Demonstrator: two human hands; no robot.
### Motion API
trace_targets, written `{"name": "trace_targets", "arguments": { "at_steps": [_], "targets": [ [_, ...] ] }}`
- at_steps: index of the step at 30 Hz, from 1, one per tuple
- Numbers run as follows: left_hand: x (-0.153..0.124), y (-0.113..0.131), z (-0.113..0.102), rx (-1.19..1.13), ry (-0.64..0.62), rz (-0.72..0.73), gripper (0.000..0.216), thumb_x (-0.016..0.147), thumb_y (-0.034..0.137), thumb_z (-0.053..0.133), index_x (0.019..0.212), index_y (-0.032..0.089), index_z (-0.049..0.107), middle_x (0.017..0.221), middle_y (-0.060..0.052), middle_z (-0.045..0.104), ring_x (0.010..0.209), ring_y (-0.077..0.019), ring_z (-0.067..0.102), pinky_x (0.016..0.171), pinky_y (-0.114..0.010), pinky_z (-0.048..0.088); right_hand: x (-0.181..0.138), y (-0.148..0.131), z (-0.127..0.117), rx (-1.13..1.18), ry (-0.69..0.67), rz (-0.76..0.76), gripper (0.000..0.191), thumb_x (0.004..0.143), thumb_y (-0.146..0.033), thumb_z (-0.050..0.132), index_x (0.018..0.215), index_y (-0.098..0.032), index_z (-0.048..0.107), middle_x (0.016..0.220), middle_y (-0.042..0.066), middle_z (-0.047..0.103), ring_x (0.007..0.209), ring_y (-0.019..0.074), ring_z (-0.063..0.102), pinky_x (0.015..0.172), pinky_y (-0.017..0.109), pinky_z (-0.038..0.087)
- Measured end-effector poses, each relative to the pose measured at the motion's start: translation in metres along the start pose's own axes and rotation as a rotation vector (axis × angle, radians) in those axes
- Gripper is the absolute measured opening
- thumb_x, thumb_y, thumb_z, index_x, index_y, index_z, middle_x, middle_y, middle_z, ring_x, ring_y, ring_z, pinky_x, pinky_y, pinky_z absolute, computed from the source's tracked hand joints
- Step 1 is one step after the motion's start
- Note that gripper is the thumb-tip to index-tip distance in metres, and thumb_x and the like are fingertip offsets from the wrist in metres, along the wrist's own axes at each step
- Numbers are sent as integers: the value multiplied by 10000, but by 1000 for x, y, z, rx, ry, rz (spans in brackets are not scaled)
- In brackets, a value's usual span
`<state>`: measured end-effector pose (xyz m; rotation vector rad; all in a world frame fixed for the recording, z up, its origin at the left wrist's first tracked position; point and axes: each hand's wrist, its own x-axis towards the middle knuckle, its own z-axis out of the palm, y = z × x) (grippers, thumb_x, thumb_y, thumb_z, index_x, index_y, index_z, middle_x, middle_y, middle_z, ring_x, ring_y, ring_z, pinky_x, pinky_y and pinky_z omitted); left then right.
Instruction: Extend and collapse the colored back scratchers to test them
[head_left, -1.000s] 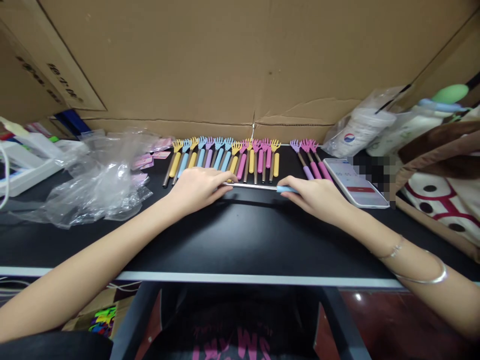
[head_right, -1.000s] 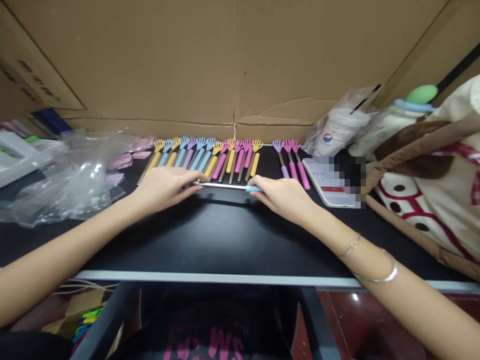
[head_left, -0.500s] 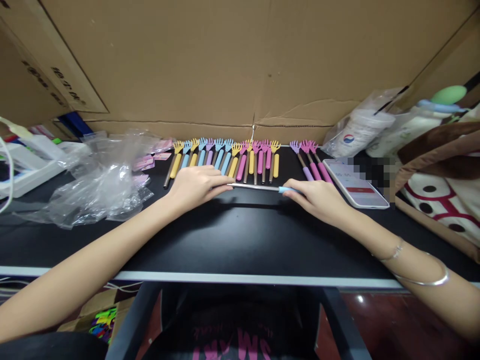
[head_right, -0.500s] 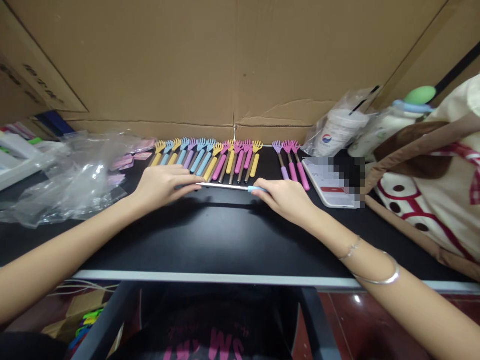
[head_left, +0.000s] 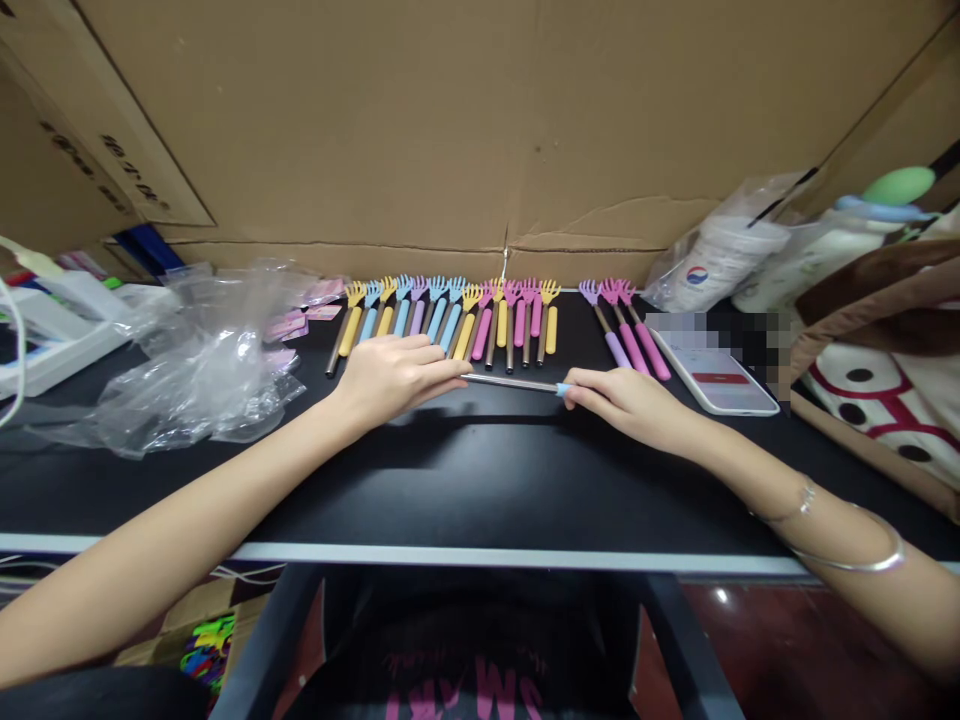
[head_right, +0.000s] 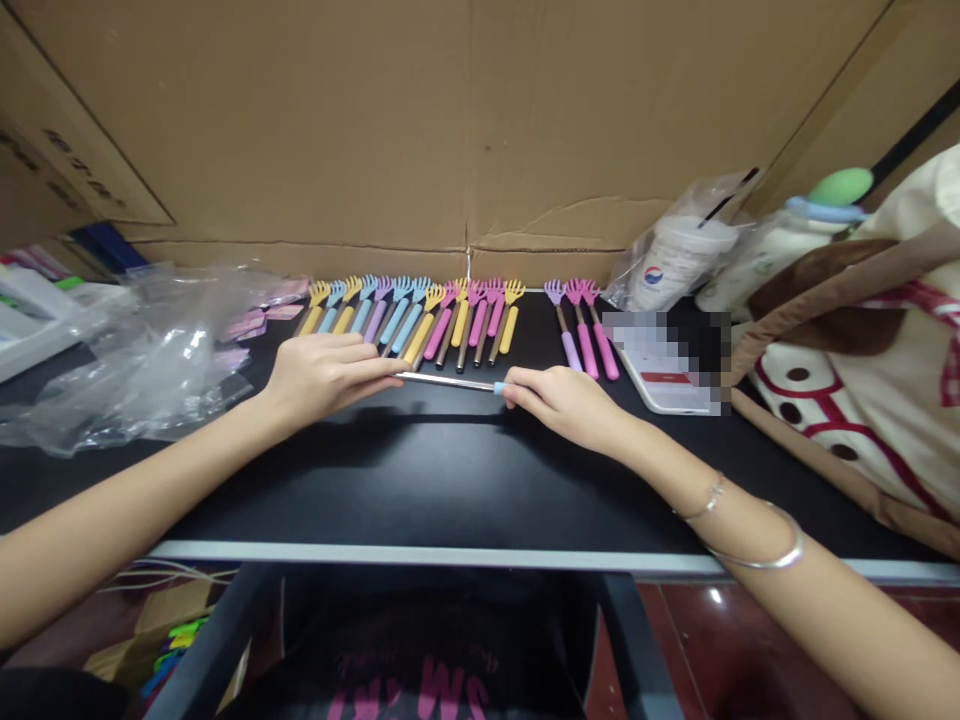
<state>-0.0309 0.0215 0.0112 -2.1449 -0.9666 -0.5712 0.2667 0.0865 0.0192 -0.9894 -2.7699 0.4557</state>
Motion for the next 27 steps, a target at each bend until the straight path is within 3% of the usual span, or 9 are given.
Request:
{"name": "trace_targets", "arguments": {
  "at_steps": [6,12,18,23,27],
  "targets": [
    [-1,5,3,-139,-62,-72,326,953,422,456,891,245,723,658,16,676,637,-118,632,489,-239,337,-3,0,-2,-199,82,5,390,959,-465,308,856,-224,597,777,12,686,710,170,639,609,255,379],
    [-4,10,9,-380,-185,-265,378,947,487,431,925,262,734,860,2,744,783,-146,691,566,-212,413,-6,-1,-1,-389,227,-54,424,959,-506,319,891,-225,629,793,19,706,694,164,644,555,249,342],
    [-1,14,11,-678,-411,-437,299,908,474,514,915,276,737,711,43,728,580,-121,647,513,-189,379,-9,-4,-1,-527,310,-118,479,965,-520,298,849,-208,643,768,31,685,713,141,628,542,245,307],
    [0,18,7,-563,-353,-449,277,902,467,526,924,285,734,890,29,743,748,-155,676,582,-209,395,-9,-3,-1,-527,325,-111,451,963,-508,320,857,-205,636,763,22,678,709,145,625,551,246,308],
    [-1,20,6,-467,-276,-412,282,913,448,517,919,272,737,878,12,740,781,-153,670,594,-217,398,-8,-2,-1,-467,290,-89,431,962,-502,322,874,-213,630,783,24,698,709,153,635,553,246,319]
  ]
}}
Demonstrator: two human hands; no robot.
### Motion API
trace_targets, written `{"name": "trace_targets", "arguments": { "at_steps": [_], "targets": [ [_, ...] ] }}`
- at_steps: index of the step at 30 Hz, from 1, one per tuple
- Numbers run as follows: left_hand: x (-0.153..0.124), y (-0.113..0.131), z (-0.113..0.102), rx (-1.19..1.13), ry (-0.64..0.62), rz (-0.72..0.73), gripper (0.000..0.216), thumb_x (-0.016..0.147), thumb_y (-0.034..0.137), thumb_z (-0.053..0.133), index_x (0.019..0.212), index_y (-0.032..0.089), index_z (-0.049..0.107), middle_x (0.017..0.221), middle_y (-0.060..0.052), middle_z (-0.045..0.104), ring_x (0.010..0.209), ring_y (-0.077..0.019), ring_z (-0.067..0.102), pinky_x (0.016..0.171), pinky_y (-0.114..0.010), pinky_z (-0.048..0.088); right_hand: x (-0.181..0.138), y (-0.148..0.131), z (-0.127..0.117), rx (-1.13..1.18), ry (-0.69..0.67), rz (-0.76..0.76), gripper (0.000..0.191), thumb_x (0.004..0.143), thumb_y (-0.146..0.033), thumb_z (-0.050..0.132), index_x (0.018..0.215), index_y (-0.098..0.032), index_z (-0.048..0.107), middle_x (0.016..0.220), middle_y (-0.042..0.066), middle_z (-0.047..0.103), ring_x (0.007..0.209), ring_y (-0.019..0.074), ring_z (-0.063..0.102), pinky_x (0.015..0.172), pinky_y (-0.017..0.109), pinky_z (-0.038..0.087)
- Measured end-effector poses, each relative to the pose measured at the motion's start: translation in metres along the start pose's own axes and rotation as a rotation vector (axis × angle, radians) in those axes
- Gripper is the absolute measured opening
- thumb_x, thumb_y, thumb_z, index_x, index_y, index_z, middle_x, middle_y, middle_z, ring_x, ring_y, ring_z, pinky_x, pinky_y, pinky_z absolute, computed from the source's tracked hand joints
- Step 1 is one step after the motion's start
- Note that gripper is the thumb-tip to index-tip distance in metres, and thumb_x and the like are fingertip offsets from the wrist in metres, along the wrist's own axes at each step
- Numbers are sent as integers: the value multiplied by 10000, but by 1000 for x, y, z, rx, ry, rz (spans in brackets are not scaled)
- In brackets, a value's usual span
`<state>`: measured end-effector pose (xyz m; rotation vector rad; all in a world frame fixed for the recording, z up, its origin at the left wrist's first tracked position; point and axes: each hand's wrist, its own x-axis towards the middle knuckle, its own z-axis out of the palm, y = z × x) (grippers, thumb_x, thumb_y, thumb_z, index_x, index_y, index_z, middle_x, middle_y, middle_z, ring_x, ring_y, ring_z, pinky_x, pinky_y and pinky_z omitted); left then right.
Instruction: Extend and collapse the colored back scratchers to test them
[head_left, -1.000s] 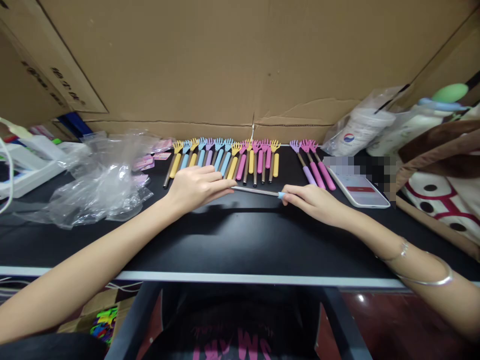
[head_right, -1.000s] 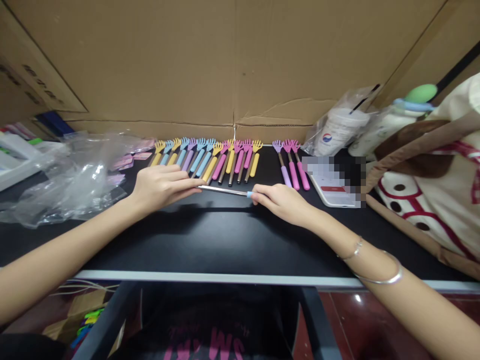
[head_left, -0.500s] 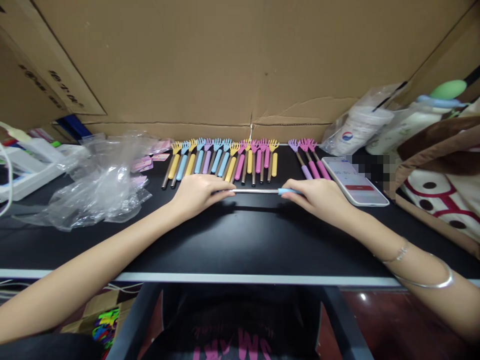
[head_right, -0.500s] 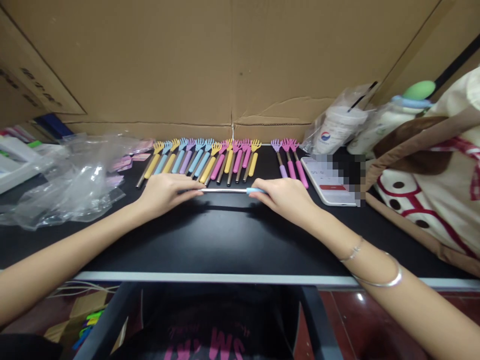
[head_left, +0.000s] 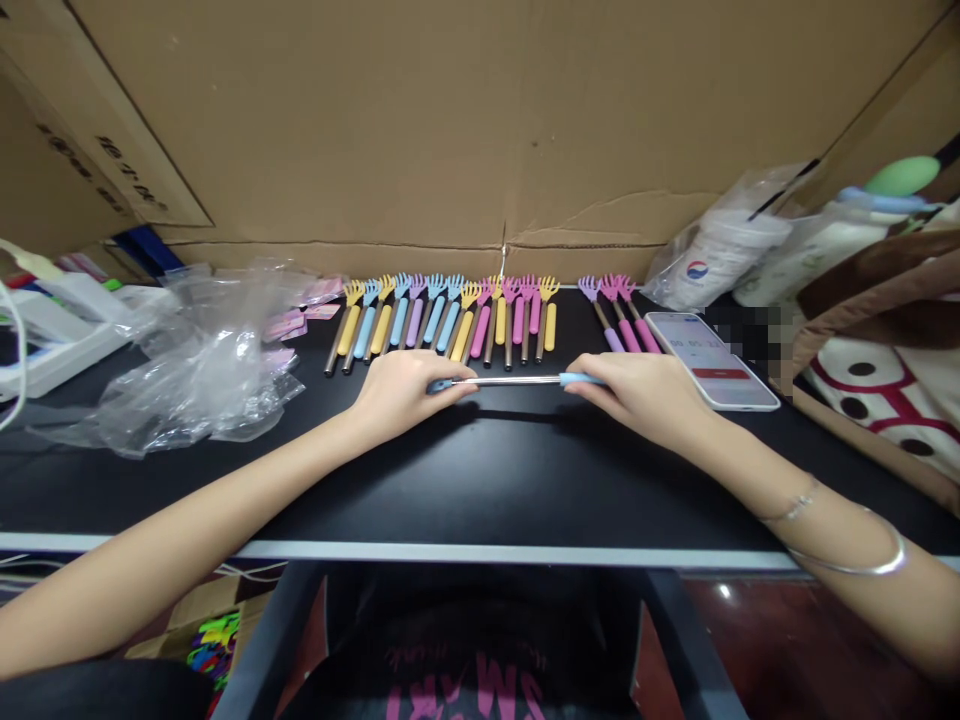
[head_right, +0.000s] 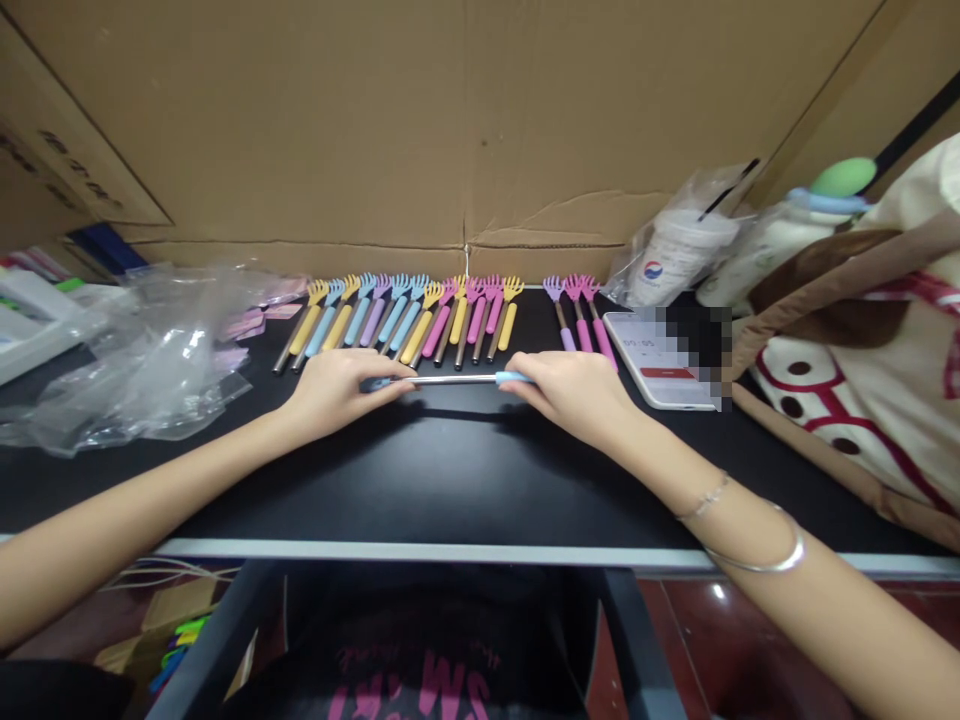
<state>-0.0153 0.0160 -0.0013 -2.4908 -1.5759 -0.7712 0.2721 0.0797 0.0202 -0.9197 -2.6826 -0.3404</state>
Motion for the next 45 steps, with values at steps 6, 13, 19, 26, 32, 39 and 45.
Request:
{"name": "trace_targets", "arguments": {
  "at_steps": [6,13,19,26,32,39,45],
  "targets": [
    [-1,-2,2,181,182,135,287,919,442,514,886,271,742,727,2,716,676,-133,628,499,-237,336,1,-2,4,96,-109,49,411,962,-491,310,910,-230,622,768,20,701,670,173,638,554,254,336],
    [0,-3,-4,302,221,272,265,923,401,515,927,253,734,676,3,692,655,-143,564,528,-254,337,4,-6,2,453,-278,113,408,952,-485,323,835,-210,600,761,10,657,692,152,601,643,254,371],
    [-1,-2,-7,361,266,342,220,905,396,546,936,276,727,655,20,676,653,-141,547,535,-262,331,7,-5,1,696,-382,72,436,943,-490,333,783,-180,594,715,8,601,653,129,538,655,247,379],
    [-1,0,-4,300,206,294,269,929,409,514,920,250,731,675,18,688,653,-121,565,508,-252,320,4,-2,6,566,-328,95,426,938,-510,346,810,-202,610,757,10,647,693,145,584,666,253,366],
    [-2,-1,0,185,149,208,336,943,448,469,910,249,738,751,4,714,691,-120,610,516,-238,332,4,-3,2,337,-249,84,427,949,-507,316,832,-225,614,752,18,677,686,165,621,621,255,357],
    [-1,2,3,-18,-27,33,376,922,519,465,913,266,741,836,12,735,755,-136,654,578,-210,366,1,-1,-2,85,-115,8,489,956,-552,291,865,-230,647,689,7,674,609,146,609,530,239,305],
    [3,6,-1,-232,-221,-130,313,906,499,506,925,290,737,849,55,739,704,-120,645,591,-197,363,0,0,-1,-63,70,-77,506,959,-545,302,844,-211,665,750,17,691,685,123,625,521,235,285]
  ]
}}
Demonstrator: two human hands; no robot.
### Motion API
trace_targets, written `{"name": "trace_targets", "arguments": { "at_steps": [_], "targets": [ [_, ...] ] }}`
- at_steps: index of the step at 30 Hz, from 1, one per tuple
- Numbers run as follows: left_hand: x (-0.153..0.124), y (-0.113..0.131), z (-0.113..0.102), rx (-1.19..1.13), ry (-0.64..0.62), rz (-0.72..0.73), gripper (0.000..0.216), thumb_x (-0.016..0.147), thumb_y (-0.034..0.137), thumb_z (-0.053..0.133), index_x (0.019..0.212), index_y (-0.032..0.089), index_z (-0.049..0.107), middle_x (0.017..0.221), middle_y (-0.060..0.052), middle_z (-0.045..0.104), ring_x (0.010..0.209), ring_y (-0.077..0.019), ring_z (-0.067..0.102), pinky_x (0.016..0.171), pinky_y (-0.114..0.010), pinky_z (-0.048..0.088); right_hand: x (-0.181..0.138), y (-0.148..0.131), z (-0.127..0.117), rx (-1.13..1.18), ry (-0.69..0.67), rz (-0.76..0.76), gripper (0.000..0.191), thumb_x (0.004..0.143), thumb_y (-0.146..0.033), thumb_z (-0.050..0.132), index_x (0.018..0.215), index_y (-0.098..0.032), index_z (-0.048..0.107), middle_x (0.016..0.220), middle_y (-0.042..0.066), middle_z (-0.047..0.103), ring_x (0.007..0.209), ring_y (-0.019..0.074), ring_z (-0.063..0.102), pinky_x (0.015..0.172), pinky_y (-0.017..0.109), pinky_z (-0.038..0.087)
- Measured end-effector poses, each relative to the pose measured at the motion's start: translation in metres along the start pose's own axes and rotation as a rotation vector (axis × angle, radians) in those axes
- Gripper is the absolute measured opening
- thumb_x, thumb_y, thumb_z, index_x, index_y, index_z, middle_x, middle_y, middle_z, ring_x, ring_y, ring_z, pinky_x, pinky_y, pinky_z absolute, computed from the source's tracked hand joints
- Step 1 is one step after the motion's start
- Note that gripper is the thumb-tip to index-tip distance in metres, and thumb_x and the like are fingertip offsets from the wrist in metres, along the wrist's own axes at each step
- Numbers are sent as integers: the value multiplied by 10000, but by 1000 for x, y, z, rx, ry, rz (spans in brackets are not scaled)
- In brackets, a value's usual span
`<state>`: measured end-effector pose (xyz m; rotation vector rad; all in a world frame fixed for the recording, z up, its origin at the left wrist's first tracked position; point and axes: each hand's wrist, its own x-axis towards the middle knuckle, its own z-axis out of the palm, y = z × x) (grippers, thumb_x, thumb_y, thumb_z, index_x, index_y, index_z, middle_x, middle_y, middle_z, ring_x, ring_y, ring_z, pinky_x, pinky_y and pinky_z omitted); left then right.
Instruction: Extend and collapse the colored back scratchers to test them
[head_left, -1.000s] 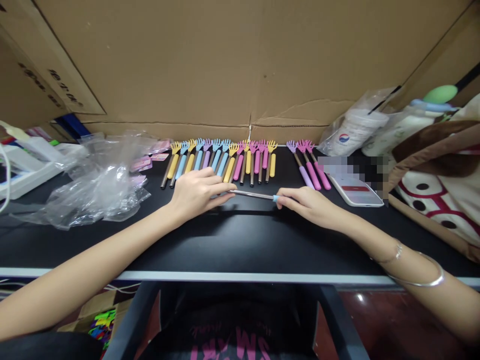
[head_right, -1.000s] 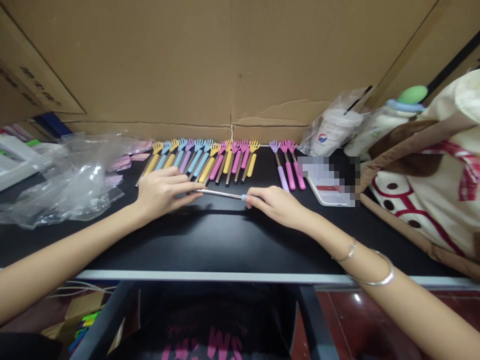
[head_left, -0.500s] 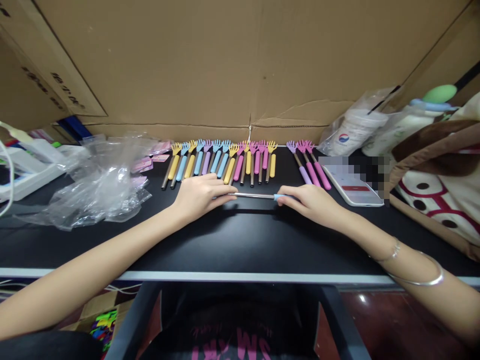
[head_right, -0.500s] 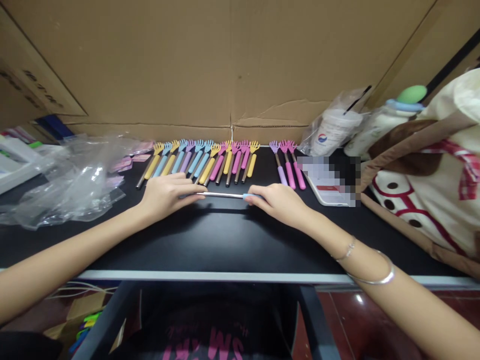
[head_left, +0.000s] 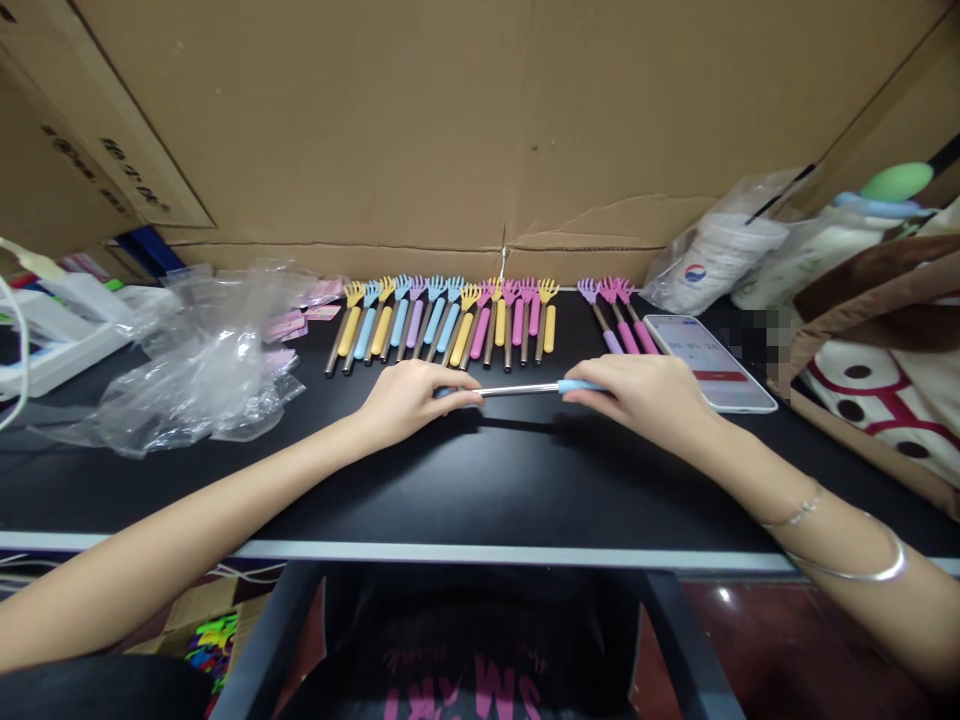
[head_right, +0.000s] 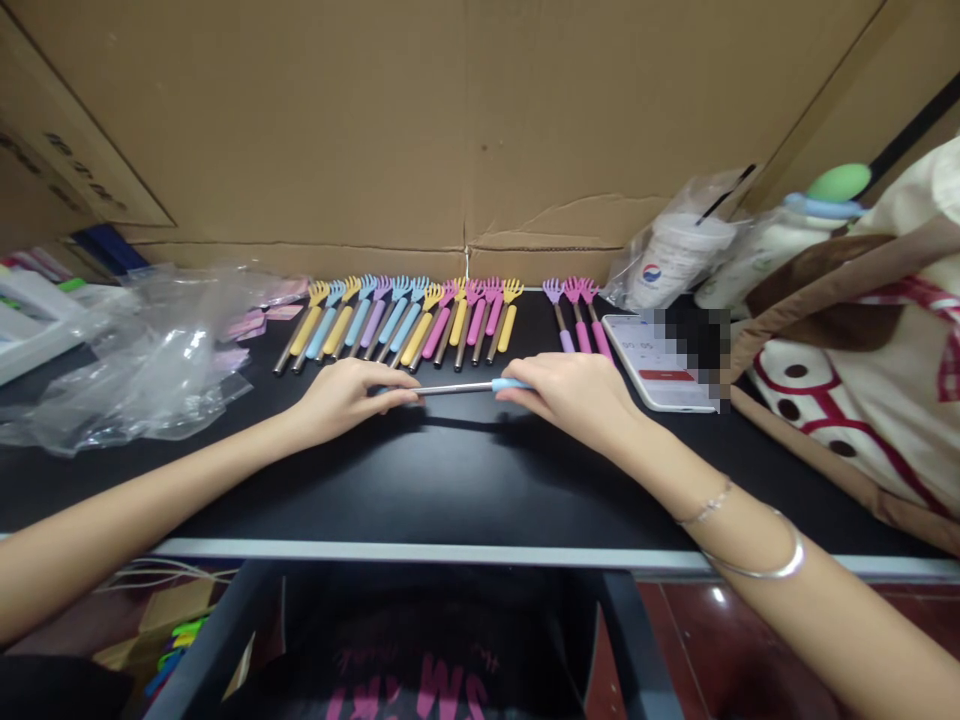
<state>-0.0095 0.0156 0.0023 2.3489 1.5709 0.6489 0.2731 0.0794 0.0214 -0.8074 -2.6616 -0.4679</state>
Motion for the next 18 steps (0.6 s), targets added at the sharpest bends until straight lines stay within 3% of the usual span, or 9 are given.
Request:
{"name": "trace_targets", "arguments": {
  "at_steps": [8,13,18],
  "targets": [
    [1,-2,-1,19,-14,2,284,909,492,504,951,314,720,930,73,730,816,-135,655,630,-210,368,1,-1,1,-42,71,-15,459,955,-520,350,863,-213,677,747,14,679,692,118,613,521,243,283],
    [-1,0,-2,166,86,71,300,917,493,492,971,304,719,956,45,729,869,-151,652,637,-217,382,1,-2,1,19,43,0,422,956,-500,365,892,-215,669,780,25,688,727,128,627,554,235,327],
    [-4,6,-2,308,235,78,268,899,472,535,909,300,740,839,26,729,756,-144,642,561,-223,356,1,-2,2,115,11,24,389,961,-475,370,907,-214,653,836,13,712,739,135,649,564,232,354]
  ]
}}
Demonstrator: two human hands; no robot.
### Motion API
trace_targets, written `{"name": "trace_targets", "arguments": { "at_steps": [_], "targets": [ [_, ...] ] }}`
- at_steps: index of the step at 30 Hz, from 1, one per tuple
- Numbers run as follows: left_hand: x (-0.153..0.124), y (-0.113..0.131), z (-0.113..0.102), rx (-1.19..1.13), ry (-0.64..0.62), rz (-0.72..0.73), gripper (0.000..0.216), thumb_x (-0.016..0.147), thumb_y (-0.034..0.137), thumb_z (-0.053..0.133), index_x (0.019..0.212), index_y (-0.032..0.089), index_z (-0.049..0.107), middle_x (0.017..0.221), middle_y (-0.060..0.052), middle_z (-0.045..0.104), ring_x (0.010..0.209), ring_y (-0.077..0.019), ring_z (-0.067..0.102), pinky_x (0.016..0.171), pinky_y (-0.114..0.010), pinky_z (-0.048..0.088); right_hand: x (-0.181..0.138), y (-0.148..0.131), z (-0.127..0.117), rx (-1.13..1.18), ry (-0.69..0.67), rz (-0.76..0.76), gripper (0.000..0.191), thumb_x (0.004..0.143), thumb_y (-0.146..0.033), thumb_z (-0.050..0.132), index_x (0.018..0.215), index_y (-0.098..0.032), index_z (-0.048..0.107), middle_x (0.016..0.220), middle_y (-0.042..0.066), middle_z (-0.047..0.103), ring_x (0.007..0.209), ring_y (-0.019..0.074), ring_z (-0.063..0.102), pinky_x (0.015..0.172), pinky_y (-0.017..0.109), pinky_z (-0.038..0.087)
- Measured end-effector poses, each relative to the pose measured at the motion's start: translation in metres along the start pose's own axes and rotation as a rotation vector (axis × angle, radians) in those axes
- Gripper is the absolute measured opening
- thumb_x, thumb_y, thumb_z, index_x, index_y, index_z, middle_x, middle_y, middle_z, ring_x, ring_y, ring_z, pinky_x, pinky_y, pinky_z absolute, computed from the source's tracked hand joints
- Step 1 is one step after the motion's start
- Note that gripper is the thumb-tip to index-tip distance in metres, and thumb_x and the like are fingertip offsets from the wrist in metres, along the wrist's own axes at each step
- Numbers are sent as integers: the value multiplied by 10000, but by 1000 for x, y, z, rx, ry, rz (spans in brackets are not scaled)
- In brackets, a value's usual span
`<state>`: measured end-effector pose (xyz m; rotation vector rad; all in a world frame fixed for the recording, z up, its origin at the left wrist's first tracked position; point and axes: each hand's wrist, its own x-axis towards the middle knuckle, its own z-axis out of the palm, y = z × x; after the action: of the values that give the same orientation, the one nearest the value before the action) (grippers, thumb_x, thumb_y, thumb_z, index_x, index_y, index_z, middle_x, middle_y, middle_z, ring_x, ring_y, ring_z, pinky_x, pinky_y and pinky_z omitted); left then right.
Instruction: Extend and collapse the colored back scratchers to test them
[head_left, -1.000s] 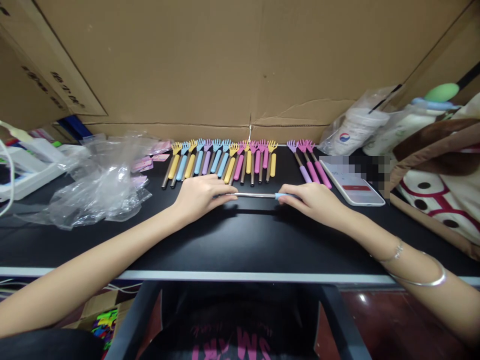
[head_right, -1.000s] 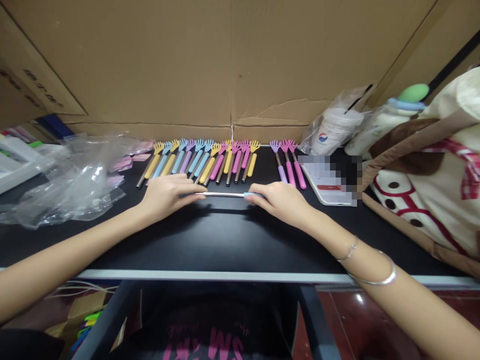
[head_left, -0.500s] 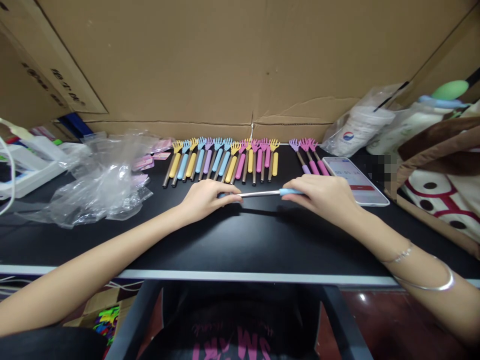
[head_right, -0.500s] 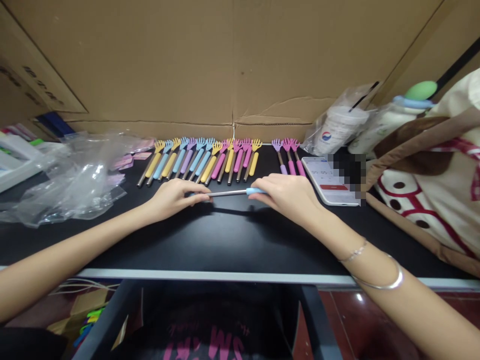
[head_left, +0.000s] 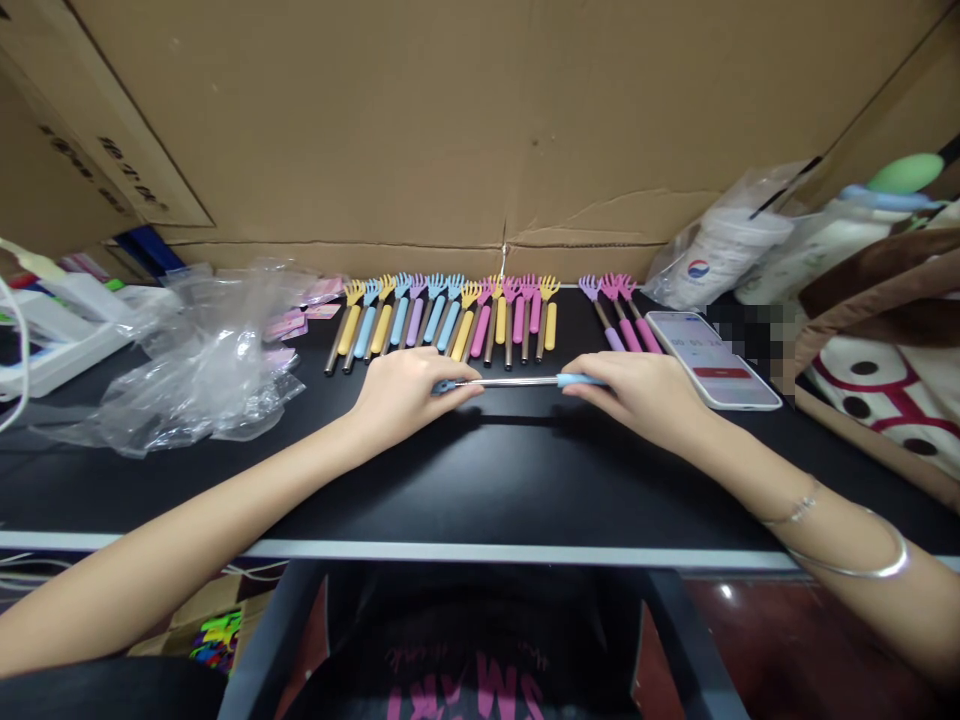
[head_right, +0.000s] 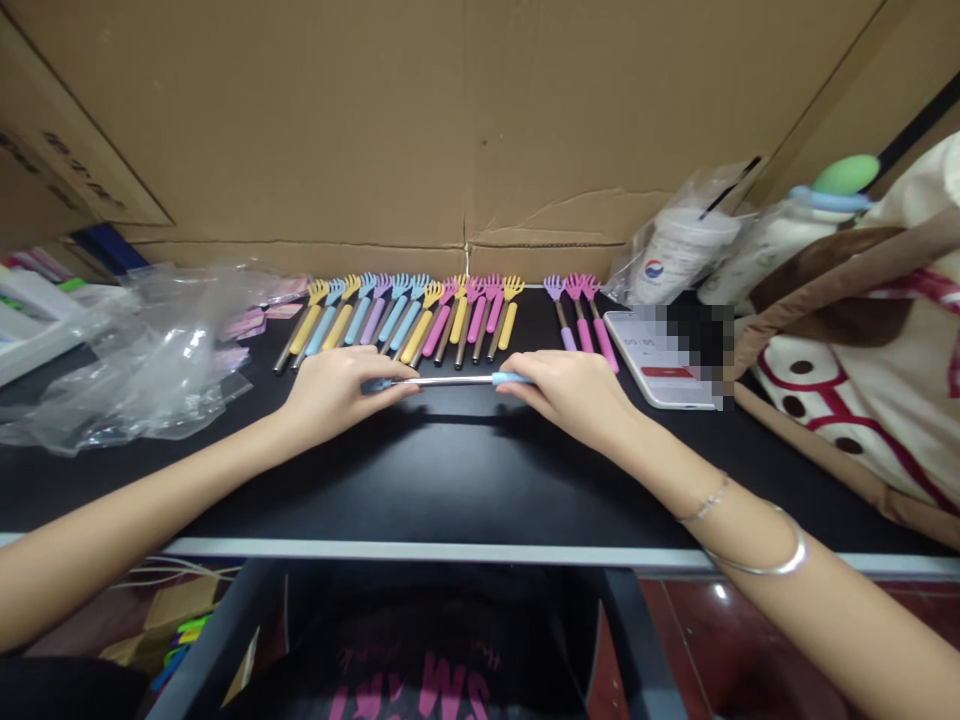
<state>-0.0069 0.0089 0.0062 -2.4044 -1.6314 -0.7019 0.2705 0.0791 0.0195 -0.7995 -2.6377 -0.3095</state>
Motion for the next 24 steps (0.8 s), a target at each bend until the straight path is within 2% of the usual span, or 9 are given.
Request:
{"name": "trace_targets", "arguments": {
  "at_steps": [7,11,15,18,21,24],
  "targets": [
    [-1,-1,3,64,109,97,260,904,446,541,887,288,747,791,24,733,705,-140,623,519,-235,329,0,1,1,15,-99,45,419,962,-501,334,916,-226,647,811,10,718,681,150,653,548,241,342],
    [-1,-4,4,90,121,159,280,916,448,520,895,283,744,775,20,730,696,-140,611,510,-246,316,1,0,1,15,-206,79,430,959,-506,326,894,-232,650,695,9,685,592,151,619,523,242,318],
    [-1,-6,2,135,118,213,313,938,448,476,934,278,739,731,1,713,697,-146,588,510,-258,301,3,-2,1,138,-283,84,413,969,-451,312,849,-246,649,656,-14,664,574,133,605,537,228,326],
    [0,-7,-2,153,107,219,320,943,447,464,961,276,733,703,-4,700,702,-152,573,517,-261,296,3,-4,2,100,-265,96,420,971,-442,297,826,-238,635,647,-7,662,573,143,606,525,232,310],
    [1,-6,-4,158,100,219,320,947,442,456,967,271,726,740,-8,708,727,-154,579,528,-258,299,2,-5,2,-10,-200,96,422,969,-461,299,845,-226,627,631,9,657,559,156,599,503,239,281],
    [0,-5,-2,159,96,223,327,954,436,443,945,264,721,783,-9,716,751,-152,595,537,-253,309,1,-5,1,-25,-168,66,425,971,-472,298,868,-223,627,669,14,673,579,152,609,512,240,289]
  ]
}}
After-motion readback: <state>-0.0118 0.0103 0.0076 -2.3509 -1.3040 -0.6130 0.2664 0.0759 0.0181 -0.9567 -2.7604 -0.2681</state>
